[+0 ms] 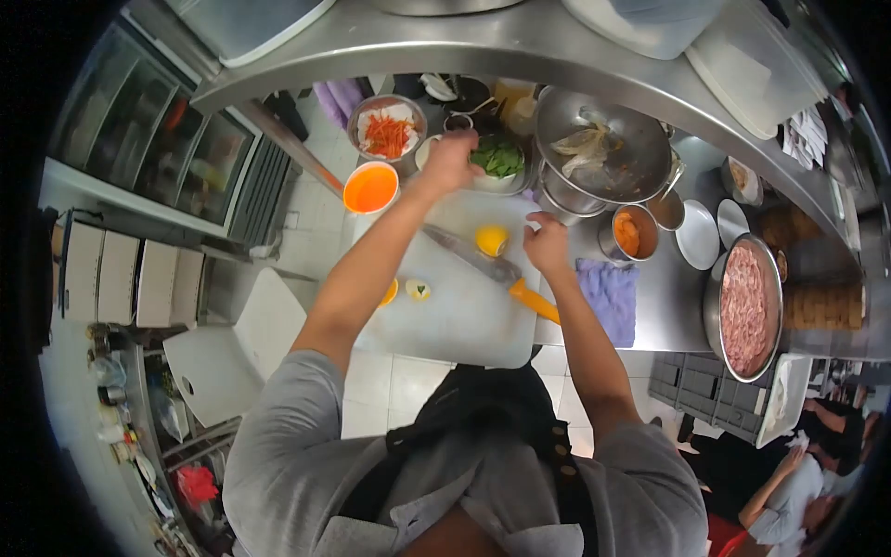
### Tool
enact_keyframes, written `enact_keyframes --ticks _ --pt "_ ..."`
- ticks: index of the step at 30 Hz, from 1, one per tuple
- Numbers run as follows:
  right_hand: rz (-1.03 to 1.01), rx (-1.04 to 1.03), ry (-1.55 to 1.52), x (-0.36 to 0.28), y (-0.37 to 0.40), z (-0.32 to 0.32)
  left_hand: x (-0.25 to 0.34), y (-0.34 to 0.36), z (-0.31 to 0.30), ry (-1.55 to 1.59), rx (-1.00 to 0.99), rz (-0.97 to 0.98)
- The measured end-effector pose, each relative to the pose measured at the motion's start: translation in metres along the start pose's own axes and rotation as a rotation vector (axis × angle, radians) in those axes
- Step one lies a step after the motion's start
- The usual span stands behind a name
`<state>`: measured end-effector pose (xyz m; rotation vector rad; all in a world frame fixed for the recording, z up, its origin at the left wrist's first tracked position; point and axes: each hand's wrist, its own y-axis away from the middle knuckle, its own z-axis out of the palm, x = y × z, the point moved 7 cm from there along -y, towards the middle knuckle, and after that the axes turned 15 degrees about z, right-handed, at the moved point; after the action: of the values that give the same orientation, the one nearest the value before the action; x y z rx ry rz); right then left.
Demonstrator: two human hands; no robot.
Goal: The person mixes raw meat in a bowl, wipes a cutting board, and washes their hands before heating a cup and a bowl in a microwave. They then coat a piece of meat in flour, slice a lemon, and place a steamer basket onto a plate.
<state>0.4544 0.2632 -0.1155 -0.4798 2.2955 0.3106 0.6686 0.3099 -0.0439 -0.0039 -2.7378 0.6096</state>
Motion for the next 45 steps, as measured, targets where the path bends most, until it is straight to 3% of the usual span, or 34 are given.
enact_keyframes --ticks 1,2,3,5,8,11,13,15,16,20,23,24,26,27,28,29,30,31,33,35,40,43,44,45 --pt "-0.008 -0.020 0.004 0.003 0.003 0.000 -0.010 0.008 -0.014 0.201 0.062 -0.052" --pt "-0.067 0.008 -0.020 0.001 0.004 -0.003 -0.010 0.023 -0.042 0.225 0.189 -0.054" --pt "-0.119 0.031 -0.041 -0.002 0.009 -0.005 -0.014 0.042 -0.052 0.219 0.188 -0.076" --pt "-0.142 0.000 -0.071 -0.013 0.009 0.002 -0.032 0.084 -0.063 0.387 0.235 -0.335" --pt "-0.176 -0.057 -0.065 -0.031 -0.001 0.014 -0.007 0.144 -0.046 0.583 0.120 -0.370" --pt "-0.240 -0.135 -0.041 -0.045 0.010 0.014 0.017 0.211 -0.071 0.491 0.280 -0.524" --pt "-0.177 -0.224 0.015 -0.044 0.019 0.019 0.018 0.267 -0.079 0.359 0.397 -0.664" --pt "-0.369 -0.111 0.146 -0.048 0.033 0.020 0.029 0.298 -0.074 0.280 0.351 -0.671" --pt "-0.293 -0.233 0.143 -0.037 0.029 0.034 0.030 0.303 -0.072 0.200 0.310 -0.647" --pt "-0.134 -0.251 0.189 -0.041 0.030 0.049 0.041 0.302 -0.066 0.163 0.283 -0.571" --pt "-0.119 -0.240 0.214 -0.043 0.035 0.051 0.040 0.306 -0.065 0.236 0.308 -0.719" --pt "-0.124 -0.248 0.216 -0.045 0.038 0.051 0.045 0.303 -0.067 0.120 0.310 -0.635" --pt "-0.219 -0.070 0.331 -0.057 0.048 0.044 0.054 0.306 -0.064 -0.011 0.311 -0.573" --pt "-0.230 -0.081 0.330 -0.063 0.053 0.044 0.057 0.302 -0.048 0.179 0.272 -0.578" --pt "-0.390 -0.024 0.257 -0.078 0.064 0.039 0.063 0.297 -0.030 0.374 0.232 -0.578" --pt "-0.546 0.035 0.182 -0.089 0.075 0.034 0.069 0.289 -0.025 0.374 0.235 -0.588" --pt "-0.547 0.027 0.185 -0.090 0.080 0.038 0.079 0.274 -0.027 0.288 0.261 -0.476" --pt "-0.556 -0.041 0.100 -0.090 0.085 0.046 0.087 0.262 -0.029 0.199 0.286 -0.361" --pt "-0.565 -0.105 0.012 -0.089 0.092 0.059 0.080 0.253 -0.020 0.203 0.284 -0.403" --pt "-0.468 -0.381 -0.050 -0.083 0.102 0.084 0.074 0.252 -0.013 0.206 0.282 -0.446" --pt "-0.443 -0.430 -0.082 -0.095 0.115 0.103 0.079 0.259 -0.004 0.157 0.372 -0.304" --pt "-0.333 -0.444 -0.181 -0.105 0.104 0.115 0.081 0.265 -0.010 0.155 0.469 -0.308" --pt "-0.385 -0.432 -0.133 -0.108 0.103 0.122 0.085 0.268 -0.016 0.157 0.469 -0.305" --pt "-0.441 -0.420 -0.085 -0.113 0.104 0.127 0.087 0.283 -0.036 0.179 0.603 -0.417"
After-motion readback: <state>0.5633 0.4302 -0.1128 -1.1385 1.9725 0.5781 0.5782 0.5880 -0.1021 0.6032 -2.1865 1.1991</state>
